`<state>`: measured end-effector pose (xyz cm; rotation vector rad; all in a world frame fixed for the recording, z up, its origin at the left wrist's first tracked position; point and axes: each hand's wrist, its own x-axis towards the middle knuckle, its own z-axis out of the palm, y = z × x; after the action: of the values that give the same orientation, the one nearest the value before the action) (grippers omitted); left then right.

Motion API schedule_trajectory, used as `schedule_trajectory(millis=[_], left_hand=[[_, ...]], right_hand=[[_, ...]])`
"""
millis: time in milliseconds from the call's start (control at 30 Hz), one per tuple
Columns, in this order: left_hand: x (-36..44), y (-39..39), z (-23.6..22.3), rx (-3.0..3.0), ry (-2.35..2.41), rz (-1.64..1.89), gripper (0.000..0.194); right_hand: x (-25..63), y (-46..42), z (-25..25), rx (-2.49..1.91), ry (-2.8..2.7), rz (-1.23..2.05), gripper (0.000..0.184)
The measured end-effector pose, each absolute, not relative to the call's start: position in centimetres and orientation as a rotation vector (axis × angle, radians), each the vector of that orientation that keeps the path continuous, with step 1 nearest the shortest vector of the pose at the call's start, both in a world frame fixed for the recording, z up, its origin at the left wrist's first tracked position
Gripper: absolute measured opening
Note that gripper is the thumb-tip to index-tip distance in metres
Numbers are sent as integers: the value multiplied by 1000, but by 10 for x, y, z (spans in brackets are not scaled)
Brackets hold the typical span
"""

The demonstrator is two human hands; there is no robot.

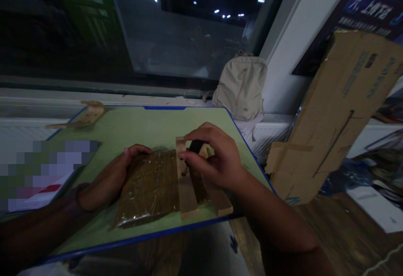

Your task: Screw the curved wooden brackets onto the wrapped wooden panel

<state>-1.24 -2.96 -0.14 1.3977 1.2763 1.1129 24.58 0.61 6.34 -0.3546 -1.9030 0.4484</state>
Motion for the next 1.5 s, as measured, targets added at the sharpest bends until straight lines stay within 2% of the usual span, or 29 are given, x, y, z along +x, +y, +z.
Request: schedule_trajectory(millis=[100,300,500,633,700,800,900,1000,1133,1267,1400,1500], left_hand=[[-13,-29,-3,1407,1272,1113,61],[-17,-29,-8,1429,1271,1089,59],[-19,-29,-8,1395,1282,1058,61],[-17,-28,-6,1434,1298,1069,61],[-16,-28,-6,1458,1306,1084,61],[-15,-28,-6,1446,1286,1109,60],[-14,-29,-4,1421,1290,1098,59],[-13,-29,-2,1435,1293,1081,58],[-12,-30,-1,1465,1267,1129,54],[-10,-30,2,1463,1257,1136,47],[-10,-27,2,1408,1186,1117,32],[-11,-25,1,1356,1134,1117,21]], right_hand=[[246,4,68,-298,-2021,441,36],[243,1,67,-281,-1951,729,32],[244,10,64,-362,-1889,534,28],[243,5,67,-301,-2007,724,37],[242,1,66,-289,-1988,802,34],[242,2,63,-322,-1877,738,28],[244,5,61,-374,-1850,587,36],[244,4,64,-371,-1949,569,36],[244,-4,67,-386,-2010,678,39],[244,-7,66,-492,-1849,683,33],[244,-4,67,-475,-1837,616,30],[245,-4,68,-363,-1958,638,38]])
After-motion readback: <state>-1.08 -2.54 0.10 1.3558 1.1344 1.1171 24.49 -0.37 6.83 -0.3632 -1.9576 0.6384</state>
